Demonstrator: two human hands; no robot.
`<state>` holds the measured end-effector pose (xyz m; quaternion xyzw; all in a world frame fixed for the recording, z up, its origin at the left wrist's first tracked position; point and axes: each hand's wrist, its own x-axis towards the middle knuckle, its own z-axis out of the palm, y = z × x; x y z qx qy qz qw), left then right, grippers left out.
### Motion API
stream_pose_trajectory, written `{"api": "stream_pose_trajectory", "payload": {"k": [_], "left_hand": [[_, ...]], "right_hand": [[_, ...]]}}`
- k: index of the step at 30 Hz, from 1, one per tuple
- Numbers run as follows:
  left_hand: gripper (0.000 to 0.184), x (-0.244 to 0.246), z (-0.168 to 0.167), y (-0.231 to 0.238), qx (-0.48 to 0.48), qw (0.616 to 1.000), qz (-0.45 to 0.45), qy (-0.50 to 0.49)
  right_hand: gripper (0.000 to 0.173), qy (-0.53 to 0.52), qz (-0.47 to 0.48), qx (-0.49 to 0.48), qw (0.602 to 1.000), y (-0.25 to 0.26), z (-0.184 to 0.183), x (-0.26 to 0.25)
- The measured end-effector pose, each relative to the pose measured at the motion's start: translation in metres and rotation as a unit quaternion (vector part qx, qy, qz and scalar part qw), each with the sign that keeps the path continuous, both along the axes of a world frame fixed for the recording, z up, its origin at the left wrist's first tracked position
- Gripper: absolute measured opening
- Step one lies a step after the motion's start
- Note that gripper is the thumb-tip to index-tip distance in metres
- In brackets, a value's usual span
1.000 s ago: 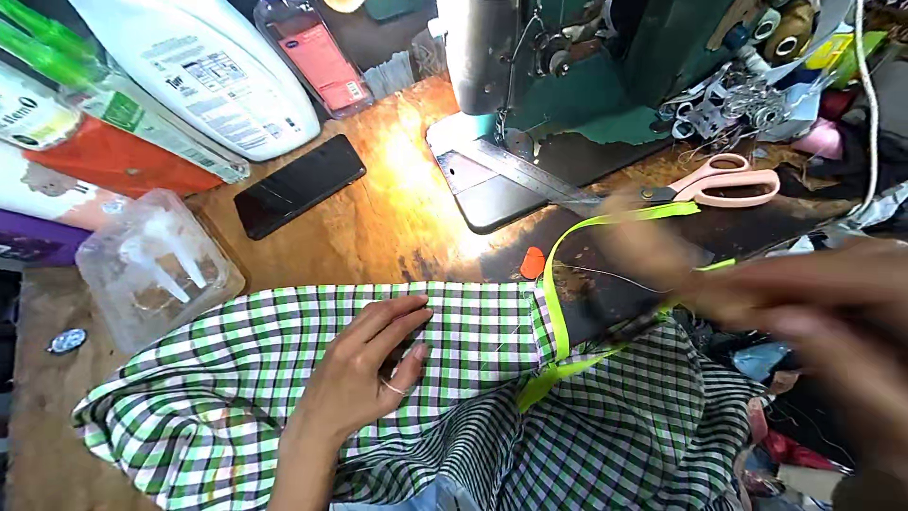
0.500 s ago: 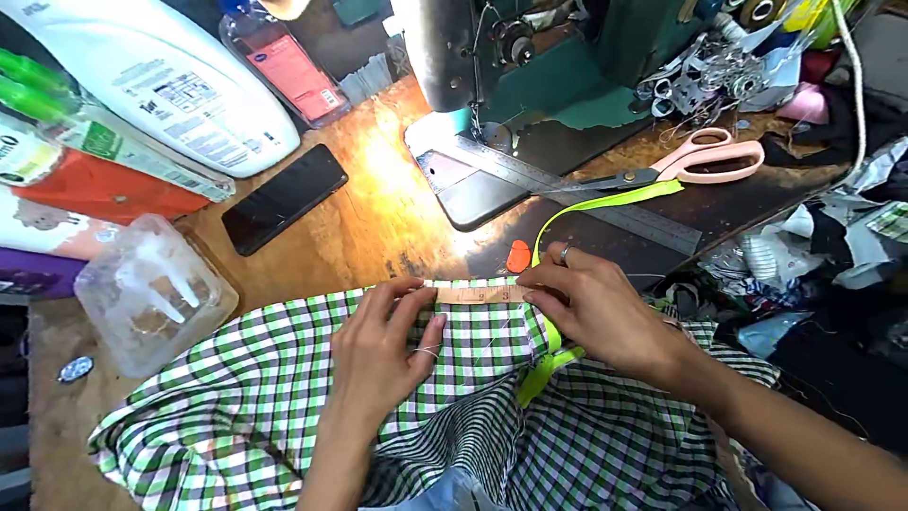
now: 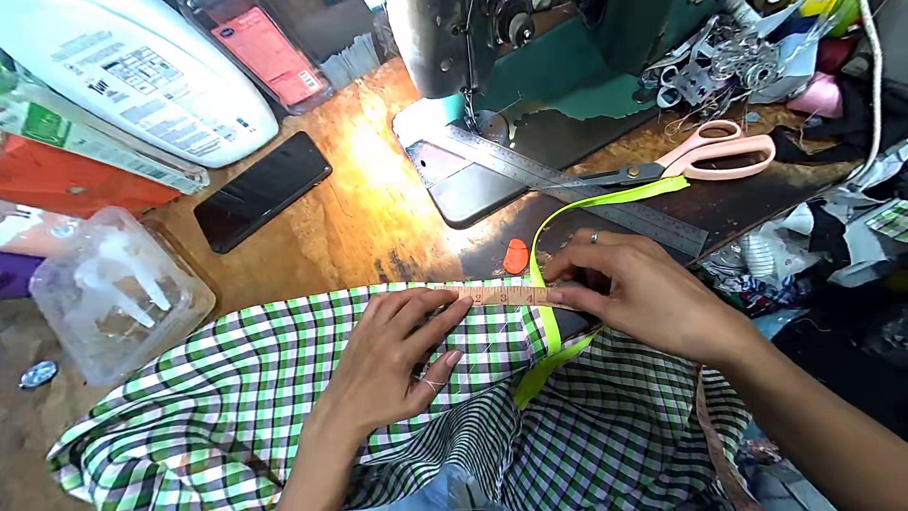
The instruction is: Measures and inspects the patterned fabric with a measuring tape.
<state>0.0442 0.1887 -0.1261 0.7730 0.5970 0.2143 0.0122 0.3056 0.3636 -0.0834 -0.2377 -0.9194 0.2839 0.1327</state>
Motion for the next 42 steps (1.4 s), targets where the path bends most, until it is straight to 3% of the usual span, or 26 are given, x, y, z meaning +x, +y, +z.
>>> {"api": "stream_pose_trajectory", "payload": {"k": [4,7,9,12,17,20,23,25,27,29,31,33,37,42], "left_hand": [[0.049,-0.001,-0.001,0.0,0.002,1.0,0.003,-0.005],[0.048,-0.001,-0.002,0.0,0.005,1.0,0.004,-0.005],[0.048,-0.001,-0.001,0.0,0.002,1.0,0.005,-0.001],[0.047,-0.001,-0.001,0.001,-0.004,1.0,0.001,-0.001],[0.044,-0.001,0.0,0.006,0.004,1.0,-0.006,-0.004],[0.043,-0.001,0.0,0.01,0.016,1.0,-0.012,-0.004],[0.043,0.0,-0.001,0.007,0.021,1.0,-0.01,0.002],[0.043,0.001,0.0,0.007,0.025,1.0,-0.01,0.009],[0.042,0.001,0.0,0.008,0.031,0.999,-0.011,0.015],[0.043,0.002,0.0,0.008,0.036,0.999,-0.012,0.02],[0.043,0.002,0.0,0.008,0.036,0.999,-0.013,0.022],[0.043,0.002,0.0,0.007,0.037,0.999,-0.014,0.024],[0.043,0.0,-0.001,0.007,0.032,0.999,-0.016,0.015],[0.043,0.0,-0.001,0.006,0.025,1.0,-0.015,0.01]], "right_hand": [[0.018,0.082,0.029,0.145,0.986,0.002,0.006,-0.016],[0.019,0.004,0.101,0.207,0.973,0.01,0.012,-0.039],[0.021,-0.084,0.125,0.2,0.968,0.02,0.014,-0.055],[0.017,-0.127,0.143,0.173,0.966,0.029,0.019,-0.065],[0.01,-0.097,0.155,0.114,0.977,0.038,0.018,-0.07],[0.007,0.099,0.137,0.071,0.983,0.037,0.022,-0.06],[0.014,0.224,0.048,-0.105,0.968,0.027,0.039,-0.034],[0.014,0.207,-0.006,-0.234,0.95,0.021,0.039,-0.012],[0.014,0.144,-0.037,-0.267,0.952,0.011,0.032,0.002],[0.01,0.07,-0.042,-0.175,0.981,-0.002,0.021,0.009],[0.024,-0.015,-0.032,-0.034,0.999,-0.015,0.009,0.011],[0.03,-0.029,-0.015,0.034,0.999,-0.023,-0.003,0.009],[0.016,-0.015,-0.005,0.056,0.998,-0.016,-0.006,0.007],[0.028,-0.04,0.001,0.087,0.995,-0.015,-0.007,0.009]]}}
